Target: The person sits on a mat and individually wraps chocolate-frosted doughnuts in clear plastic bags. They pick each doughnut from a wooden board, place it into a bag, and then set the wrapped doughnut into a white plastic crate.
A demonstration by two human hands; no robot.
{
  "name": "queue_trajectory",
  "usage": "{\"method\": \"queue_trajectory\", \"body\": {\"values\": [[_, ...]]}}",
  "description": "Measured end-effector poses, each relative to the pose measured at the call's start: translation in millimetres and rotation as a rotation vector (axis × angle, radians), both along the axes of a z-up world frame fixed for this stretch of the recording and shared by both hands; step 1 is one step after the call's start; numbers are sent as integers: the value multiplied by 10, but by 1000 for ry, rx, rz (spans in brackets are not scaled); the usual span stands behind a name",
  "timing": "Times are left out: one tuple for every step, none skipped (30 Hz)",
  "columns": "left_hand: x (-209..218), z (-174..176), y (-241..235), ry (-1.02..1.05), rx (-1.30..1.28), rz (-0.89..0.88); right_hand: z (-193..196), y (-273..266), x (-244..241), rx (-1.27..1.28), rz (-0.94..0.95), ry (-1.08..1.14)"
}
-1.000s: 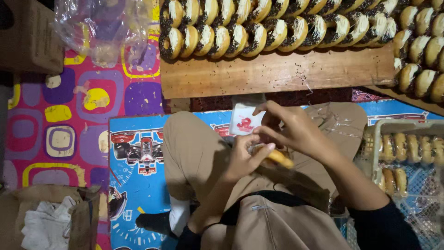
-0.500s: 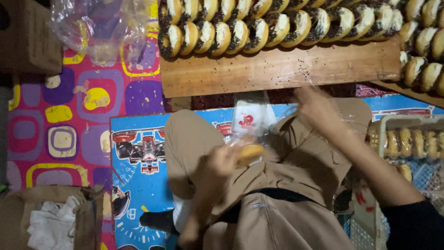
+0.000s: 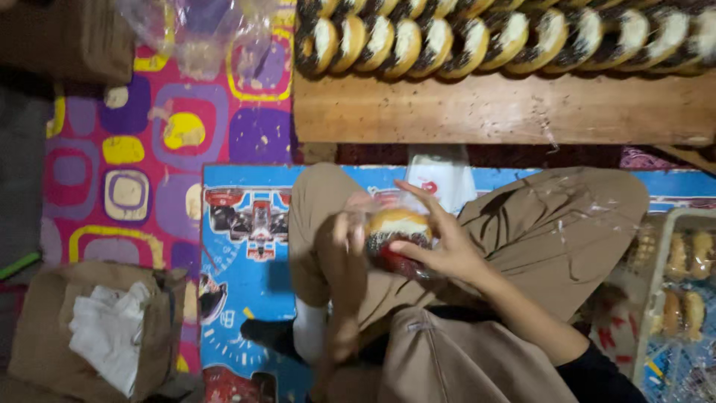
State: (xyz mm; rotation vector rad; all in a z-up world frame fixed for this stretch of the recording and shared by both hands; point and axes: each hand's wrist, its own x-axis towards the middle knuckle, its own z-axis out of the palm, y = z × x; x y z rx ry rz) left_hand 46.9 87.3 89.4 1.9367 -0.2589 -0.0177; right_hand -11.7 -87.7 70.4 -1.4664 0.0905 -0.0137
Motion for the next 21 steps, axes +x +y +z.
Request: {"method": "queue_trajectory", "body": {"values": [[28,-136,60,278,-151,6,-49,33,-49,-34,34,-83],[8,-237,103,244,-217,2,-98,29,-50,-80,66,-175],[15,-329,127,209,-282,-2,-158,52,-38,-124,99,-268],[17,-399,151,182,-343,-9,-229,83,-40,-76,60,-176],[36,-451,167,295,-339,24,-324,114,-8,-28,21,-84],[91,-492,183,407,-334,58,-431,155,20,21,-18,9],[153,-507,195,520,-328,91,-540,174,56,110,-108,66],[258,-508,182,421,-250,120,-661,172,164,196,-199,117],[380,-498,161,321,-172,149,-782,169,280,281,-289,168],[443,-474,165,229,-88,179,-910,189,377,241,-355,176],[471,-445,185,206,-109,192,-1044,226,480,200,-420,183],[504,-420,213,176,-134,197,-1170,270,559,157,-489,183],[514,-411,244,147,-159,202,-1295,336,590,177,-491,159],[495,-418,292,3,40,183,-1424,427,578,197,-496,139],[450,-443,365,-141,237,160,-1554,498,533,216,-501,119],[398,-494,452,-287,434,135,-1681,591,452,282,-494,255],[338,-576,531,-196,527,163,-1804,700,360,347,-484,390],[297,-691,596,-107,618,190,-1934,736,311,414,-472,522],[303,-839,637,-18,709,216,-2062,703,287,427,-450,579],[357,-1005,648,67,623,235,-2182,594,281,440,-427,636],[417,-1171,652,151,535,254,-2294,441,284,454,-404,694]]}}
